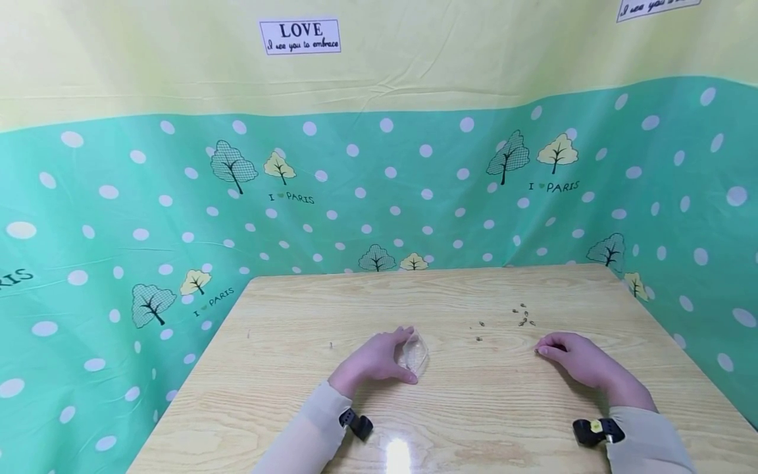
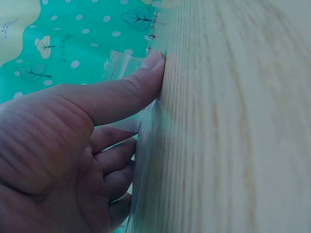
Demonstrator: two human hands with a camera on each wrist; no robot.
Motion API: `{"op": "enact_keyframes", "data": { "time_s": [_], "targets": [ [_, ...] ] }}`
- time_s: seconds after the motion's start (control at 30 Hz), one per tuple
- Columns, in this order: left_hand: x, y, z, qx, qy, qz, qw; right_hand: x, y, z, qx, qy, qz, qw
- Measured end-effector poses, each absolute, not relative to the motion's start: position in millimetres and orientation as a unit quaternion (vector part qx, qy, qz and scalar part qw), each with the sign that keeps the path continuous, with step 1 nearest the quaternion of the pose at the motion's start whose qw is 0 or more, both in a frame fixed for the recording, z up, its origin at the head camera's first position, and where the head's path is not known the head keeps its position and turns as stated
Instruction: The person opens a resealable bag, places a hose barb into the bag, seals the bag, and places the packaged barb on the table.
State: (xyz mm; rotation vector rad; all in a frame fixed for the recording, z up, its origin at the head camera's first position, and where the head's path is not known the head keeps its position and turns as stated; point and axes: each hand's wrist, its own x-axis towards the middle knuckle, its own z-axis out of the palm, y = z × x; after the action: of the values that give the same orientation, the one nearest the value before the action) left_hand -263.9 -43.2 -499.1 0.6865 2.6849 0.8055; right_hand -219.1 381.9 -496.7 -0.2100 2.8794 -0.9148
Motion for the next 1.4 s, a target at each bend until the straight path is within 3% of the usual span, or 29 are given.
{"op": "enact_keyframes", "data": {
  "time_s": [1.0,1.4],
  "targets": [
    [-262,-39,-495,0.24,0.921,0.279,0.126,-220,377,-497,-0.042,0.952,-0.3,0.043],
    [-262,-43,-500,0.242,0.922,0.276,0.12,-221,349,-492,-0.055,0.945,-0.321,0.042]
  ]
}}
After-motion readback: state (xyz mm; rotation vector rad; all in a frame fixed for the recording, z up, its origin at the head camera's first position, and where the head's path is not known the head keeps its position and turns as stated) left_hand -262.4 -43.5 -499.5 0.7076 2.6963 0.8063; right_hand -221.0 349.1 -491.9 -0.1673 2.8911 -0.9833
